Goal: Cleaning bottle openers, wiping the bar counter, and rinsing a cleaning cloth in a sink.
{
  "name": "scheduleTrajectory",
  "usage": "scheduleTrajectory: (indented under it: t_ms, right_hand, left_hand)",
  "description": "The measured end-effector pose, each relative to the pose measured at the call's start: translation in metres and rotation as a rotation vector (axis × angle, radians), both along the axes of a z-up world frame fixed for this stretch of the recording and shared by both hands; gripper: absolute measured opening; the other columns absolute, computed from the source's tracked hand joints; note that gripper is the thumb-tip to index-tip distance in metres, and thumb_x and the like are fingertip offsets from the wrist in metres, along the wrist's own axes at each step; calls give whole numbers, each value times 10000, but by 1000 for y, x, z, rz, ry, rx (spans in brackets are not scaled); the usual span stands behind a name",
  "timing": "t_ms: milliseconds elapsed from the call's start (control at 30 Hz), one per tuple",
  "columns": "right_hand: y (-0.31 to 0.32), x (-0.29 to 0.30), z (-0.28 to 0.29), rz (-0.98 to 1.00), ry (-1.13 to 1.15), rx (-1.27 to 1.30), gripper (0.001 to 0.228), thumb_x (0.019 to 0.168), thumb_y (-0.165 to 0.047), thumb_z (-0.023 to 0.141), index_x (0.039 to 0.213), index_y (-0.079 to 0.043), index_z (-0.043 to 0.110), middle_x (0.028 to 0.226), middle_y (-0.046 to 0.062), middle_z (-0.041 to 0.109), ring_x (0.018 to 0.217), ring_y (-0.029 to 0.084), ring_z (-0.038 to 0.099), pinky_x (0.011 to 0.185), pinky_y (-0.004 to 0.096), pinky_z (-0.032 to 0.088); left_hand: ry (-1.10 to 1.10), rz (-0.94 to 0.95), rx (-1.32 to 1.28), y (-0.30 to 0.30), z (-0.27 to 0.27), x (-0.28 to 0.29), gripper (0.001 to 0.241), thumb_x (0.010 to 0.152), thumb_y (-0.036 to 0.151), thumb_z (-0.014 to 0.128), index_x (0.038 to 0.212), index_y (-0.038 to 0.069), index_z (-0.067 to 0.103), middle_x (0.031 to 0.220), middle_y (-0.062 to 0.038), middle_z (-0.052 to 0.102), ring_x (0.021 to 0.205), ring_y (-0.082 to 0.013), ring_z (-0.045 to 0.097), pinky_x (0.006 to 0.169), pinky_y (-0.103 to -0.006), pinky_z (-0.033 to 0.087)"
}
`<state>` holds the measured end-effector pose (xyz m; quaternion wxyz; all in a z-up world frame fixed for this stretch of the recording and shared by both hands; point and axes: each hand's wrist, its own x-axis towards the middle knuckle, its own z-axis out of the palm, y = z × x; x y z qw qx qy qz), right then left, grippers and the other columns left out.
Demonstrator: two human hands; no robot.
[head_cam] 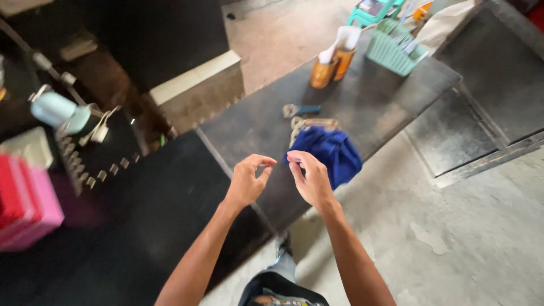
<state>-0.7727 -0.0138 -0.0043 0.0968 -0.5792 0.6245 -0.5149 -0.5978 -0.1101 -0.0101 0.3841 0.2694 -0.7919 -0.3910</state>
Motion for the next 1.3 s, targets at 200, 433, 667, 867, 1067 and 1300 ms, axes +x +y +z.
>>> scheduleTrajectory:
  t_ms: [200,433,667,867,1067,1300]
  right_hand:
    - [-32,-77,7,-65,-29,59,166,982,-98,648,1128,-36,696,1098,120,746,936,253,758,764,339,594]
    - [-73,-148,-1,-73,127,-25,144,1004,-45,615,1115,-57,705,1079,138,729,1002,351,708,871,398,570]
    - [-104,-180,7,208,312,378,312,903,-196,700,1203,-111,678,1127,113,701,1115,341,625,916,458,496]
    - [-110,-194,11,368,534,547,525,800,-378,785,1248,-138,656,1201,71,668,1167,325,581,937,481,444]
    - [-123,-204,-4,468,497,543,533,796,-453,805,1183,-121,651,1177,138,659,1145,347,599,930,460,499]
    - [-121,-202,1,476,470,551,439,933,-398,708,1177,-86,518,1118,174,693,1029,400,656,839,507,520]
  left_hand:
    - [-28,1,-19,-46,-1,-80,167,875,64,675,1021,34,750,1024,-146,756,1000,-291,729,915,-382,549]
    - [-93,-18,-289,-42,16,-139,386,810,89,705,1185,-5,707,1168,-185,685,1095,-398,618,965,-463,484]
    - [-308,162,-333,-23,0,-140,111,733,44,670,812,102,724,927,-54,674,1014,-292,615,934,-436,469]
    - [-803,564,-83,0,12,-143,163,729,48,667,698,169,772,912,-17,690,1015,-258,615,957,-458,437]
    - [-508,906,-375,28,29,-190,153,754,72,666,876,129,739,1132,-66,665,1134,-299,604,1029,-454,412]
    - [-527,650,-295,45,6,-217,272,805,151,657,1069,121,717,1031,-55,684,1051,-267,607,959,-495,373]
